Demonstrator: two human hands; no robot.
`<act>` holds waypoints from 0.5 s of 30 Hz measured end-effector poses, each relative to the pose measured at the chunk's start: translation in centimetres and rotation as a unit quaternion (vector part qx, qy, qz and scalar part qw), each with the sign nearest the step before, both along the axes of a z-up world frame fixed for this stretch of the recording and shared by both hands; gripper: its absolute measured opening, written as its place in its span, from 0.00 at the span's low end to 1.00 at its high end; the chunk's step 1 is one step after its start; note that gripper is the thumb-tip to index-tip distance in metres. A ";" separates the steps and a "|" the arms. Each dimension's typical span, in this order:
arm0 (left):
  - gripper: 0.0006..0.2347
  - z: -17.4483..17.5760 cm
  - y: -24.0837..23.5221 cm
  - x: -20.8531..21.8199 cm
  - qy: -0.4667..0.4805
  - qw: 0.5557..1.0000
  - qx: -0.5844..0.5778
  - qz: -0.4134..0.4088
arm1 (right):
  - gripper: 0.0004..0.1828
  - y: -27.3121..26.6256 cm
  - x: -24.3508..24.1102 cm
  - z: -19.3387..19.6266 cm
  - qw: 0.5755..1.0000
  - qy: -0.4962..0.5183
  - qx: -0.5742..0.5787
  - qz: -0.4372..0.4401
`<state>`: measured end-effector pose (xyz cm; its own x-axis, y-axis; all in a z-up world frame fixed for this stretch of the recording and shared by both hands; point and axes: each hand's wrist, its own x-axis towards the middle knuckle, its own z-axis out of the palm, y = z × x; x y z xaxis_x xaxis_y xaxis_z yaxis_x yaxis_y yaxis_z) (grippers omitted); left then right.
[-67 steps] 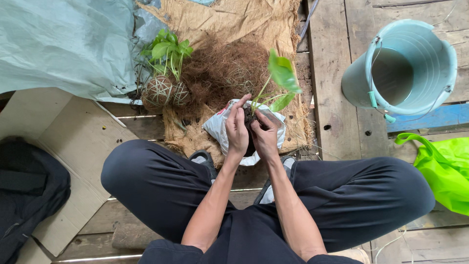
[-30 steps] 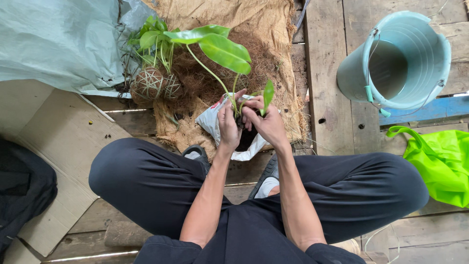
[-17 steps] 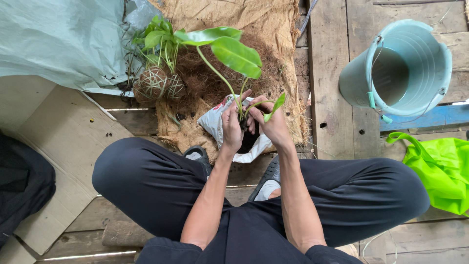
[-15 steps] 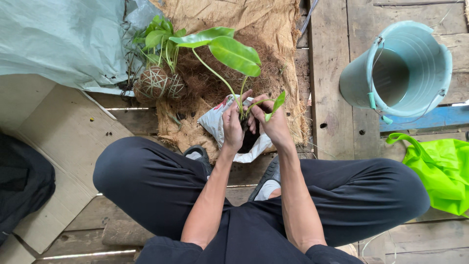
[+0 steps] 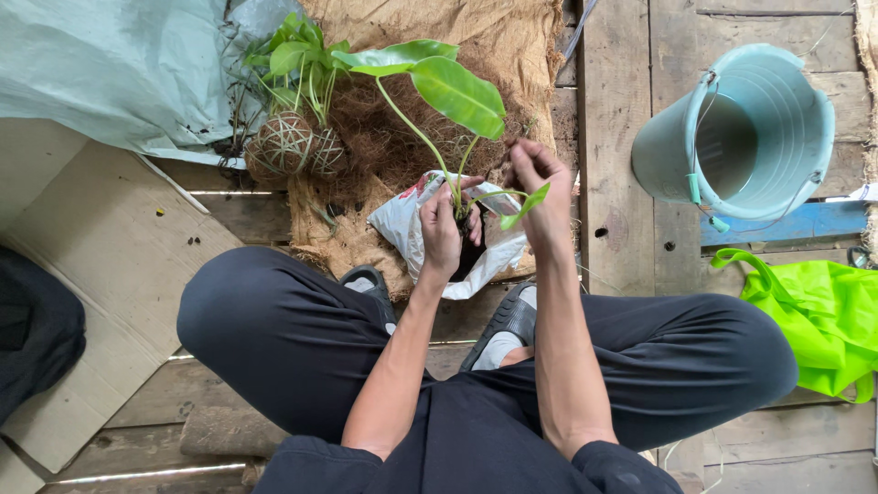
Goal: The person wraps a plant's root ball with coconut coir and secures it with twine. They then pick up another plant and begin wrapping its roots with soil from a bag.
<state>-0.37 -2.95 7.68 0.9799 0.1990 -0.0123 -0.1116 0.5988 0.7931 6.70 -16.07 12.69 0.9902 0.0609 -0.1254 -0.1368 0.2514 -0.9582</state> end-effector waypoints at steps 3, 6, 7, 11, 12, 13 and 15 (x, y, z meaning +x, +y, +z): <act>0.19 -0.1 -0.1 0.0 -0.003 1.000 -0.018 0.004 | 0.10 -0.5 2.5 0.5 0.998 -0.035 -0.045 -0.016; 0.20 -0.2 -0.2 -0.2 0.014 1.000 -0.022 -0.003 | 0.12 -1.1 4.6 1.1 0.987 -0.088 -0.134 -0.007; 0.20 -0.2 -0.3 -0.2 0.017 1.000 -0.016 -0.003 | 0.13 -1.2 5.3 1.3 0.979 -0.100 -0.177 -0.001; 0.20 -0.1 -0.6 -0.2 0.030 1.000 0.003 -0.006 | 0.14 -1.0 8.0 2.0 0.916 -0.096 -0.388 0.019; 0.20 -0.2 -0.6 -0.3 0.034 0.999 0.007 -0.007 | 0.14 -1.0 8.4 2.0 0.890 -0.080 -0.449 0.024; 0.20 -0.2 -0.5 -0.3 0.037 0.999 0.006 -0.006 | 0.13 -1.0 8.7 1.8 0.876 -0.073 -0.477 0.032; 0.20 -0.4 -0.4 -0.1 0.040 0.999 0.003 -0.004 | 0.12 -0.9 9.4 1.2 0.844 -0.061 -0.530 0.049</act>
<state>-0.45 -3.39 7.33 0.9776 0.1909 -0.0887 -0.0433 0.5946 0.8028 16.08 -16.96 13.91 0.9964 0.0606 -0.0590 0.0082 -0.7636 -0.6457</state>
